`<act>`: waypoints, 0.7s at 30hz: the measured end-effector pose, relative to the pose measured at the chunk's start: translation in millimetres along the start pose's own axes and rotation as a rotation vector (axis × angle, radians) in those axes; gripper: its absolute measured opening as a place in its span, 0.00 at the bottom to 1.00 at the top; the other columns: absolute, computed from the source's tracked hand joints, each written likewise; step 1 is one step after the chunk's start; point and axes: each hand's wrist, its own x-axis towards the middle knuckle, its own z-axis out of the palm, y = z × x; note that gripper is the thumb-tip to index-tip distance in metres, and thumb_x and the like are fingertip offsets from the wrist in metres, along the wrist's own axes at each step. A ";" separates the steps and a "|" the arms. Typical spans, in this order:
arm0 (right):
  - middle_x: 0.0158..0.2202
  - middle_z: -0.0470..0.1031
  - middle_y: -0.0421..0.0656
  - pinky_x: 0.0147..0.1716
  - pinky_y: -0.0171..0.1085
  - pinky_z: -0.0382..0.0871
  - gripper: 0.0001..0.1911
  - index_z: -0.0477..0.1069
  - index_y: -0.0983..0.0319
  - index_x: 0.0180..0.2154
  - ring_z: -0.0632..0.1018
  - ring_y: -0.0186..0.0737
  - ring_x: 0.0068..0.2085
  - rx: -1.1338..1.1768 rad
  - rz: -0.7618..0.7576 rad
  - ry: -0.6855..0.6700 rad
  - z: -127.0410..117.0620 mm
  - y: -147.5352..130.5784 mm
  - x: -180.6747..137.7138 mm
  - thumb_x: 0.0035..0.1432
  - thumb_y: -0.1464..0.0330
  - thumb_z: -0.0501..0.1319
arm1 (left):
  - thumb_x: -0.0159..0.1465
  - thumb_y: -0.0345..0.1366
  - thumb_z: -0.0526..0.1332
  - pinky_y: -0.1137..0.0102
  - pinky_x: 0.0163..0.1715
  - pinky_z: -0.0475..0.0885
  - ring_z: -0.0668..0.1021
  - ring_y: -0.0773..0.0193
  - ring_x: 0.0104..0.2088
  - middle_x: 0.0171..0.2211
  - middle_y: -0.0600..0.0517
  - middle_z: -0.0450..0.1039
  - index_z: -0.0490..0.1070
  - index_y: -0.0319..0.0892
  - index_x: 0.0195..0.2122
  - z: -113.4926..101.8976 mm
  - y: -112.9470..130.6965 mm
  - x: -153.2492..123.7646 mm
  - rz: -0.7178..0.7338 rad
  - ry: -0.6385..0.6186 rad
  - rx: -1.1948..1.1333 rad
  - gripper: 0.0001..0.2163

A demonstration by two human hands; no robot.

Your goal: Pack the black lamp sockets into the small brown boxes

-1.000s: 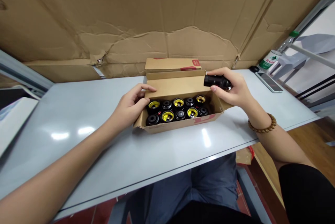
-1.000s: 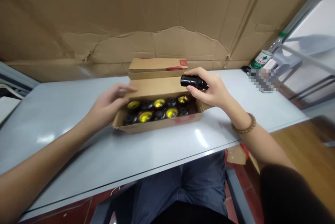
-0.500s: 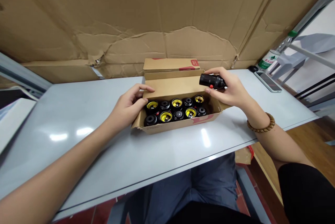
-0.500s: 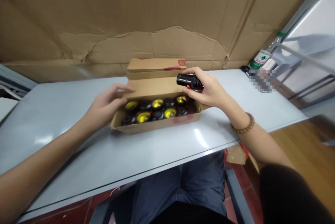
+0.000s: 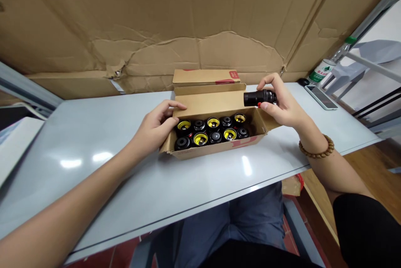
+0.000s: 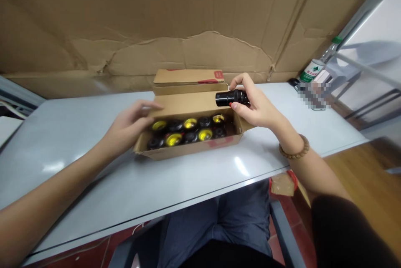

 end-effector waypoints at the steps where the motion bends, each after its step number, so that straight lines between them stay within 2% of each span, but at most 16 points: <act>1: 0.39 0.76 0.40 0.29 0.42 0.68 0.24 0.66 0.52 0.52 0.74 0.40 0.31 0.031 0.005 -0.027 -4.0 -1.2 -0.4 0.70 0.43 0.66 | 0.63 0.46 0.61 0.58 0.45 0.76 0.81 0.48 0.43 0.43 0.47 0.83 0.75 0.45 0.54 0.0 0.1 -0.1 0.002 -0.001 0.002 0.20; 5: 0.37 0.80 0.39 0.28 0.40 0.69 0.19 0.70 0.54 0.48 0.76 0.40 0.32 0.039 0.065 -0.216 -19.0 -7.2 0.1 0.68 0.50 0.71 | 0.64 0.46 0.61 0.57 0.45 0.76 0.80 0.48 0.44 0.43 0.47 0.82 0.76 0.46 0.54 -0.3 -0.2 -0.6 0.019 0.006 0.028 0.19; 9: 0.35 0.83 0.40 0.30 0.40 0.72 0.17 0.81 0.56 0.46 0.77 0.40 0.31 -0.024 0.095 -0.378 -22.6 -10.9 2.3 0.68 0.50 0.72 | 0.64 0.46 0.60 0.56 0.45 0.76 0.79 0.48 0.44 0.43 0.47 0.82 0.76 0.46 0.54 -1.2 -1.0 -1.1 0.022 0.008 0.043 0.19; 13: 0.42 0.84 0.44 0.38 0.43 0.76 0.19 0.85 0.56 0.50 0.82 0.44 0.38 -0.072 0.045 -0.413 -19.1 -14.7 1.5 0.66 0.51 0.73 | 0.64 0.45 0.61 0.57 0.46 0.77 0.80 0.49 0.44 0.43 0.47 0.82 0.76 0.45 0.54 -1.1 -0.5 -1.7 0.019 -0.003 0.014 0.19; 16: 0.45 0.83 0.47 0.43 0.46 0.77 0.18 0.85 0.56 0.52 0.83 0.49 0.43 -0.131 0.047 -0.409 -16.6 -19.7 -1.6 0.66 0.54 0.72 | 0.64 0.45 0.60 0.58 0.46 0.78 0.80 0.49 0.44 0.44 0.47 0.82 0.76 0.45 0.54 -0.5 -0.1 -1.7 0.030 0.001 0.015 0.19; 21: 0.41 0.81 0.48 0.48 0.49 0.73 0.17 0.80 0.58 0.50 0.80 0.55 0.47 -0.274 0.109 -0.424 -12.3 -28.0 -5.5 0.64 0.57 0.71 | 0.65 0.45 0.58 0.59 0.43 0.77 0.79 0.51 0.40 0.39 0.49 0.80 0.76 0.46 0.53 0.5 -0.5 -0.5 0.037 0.023 0.073 0.18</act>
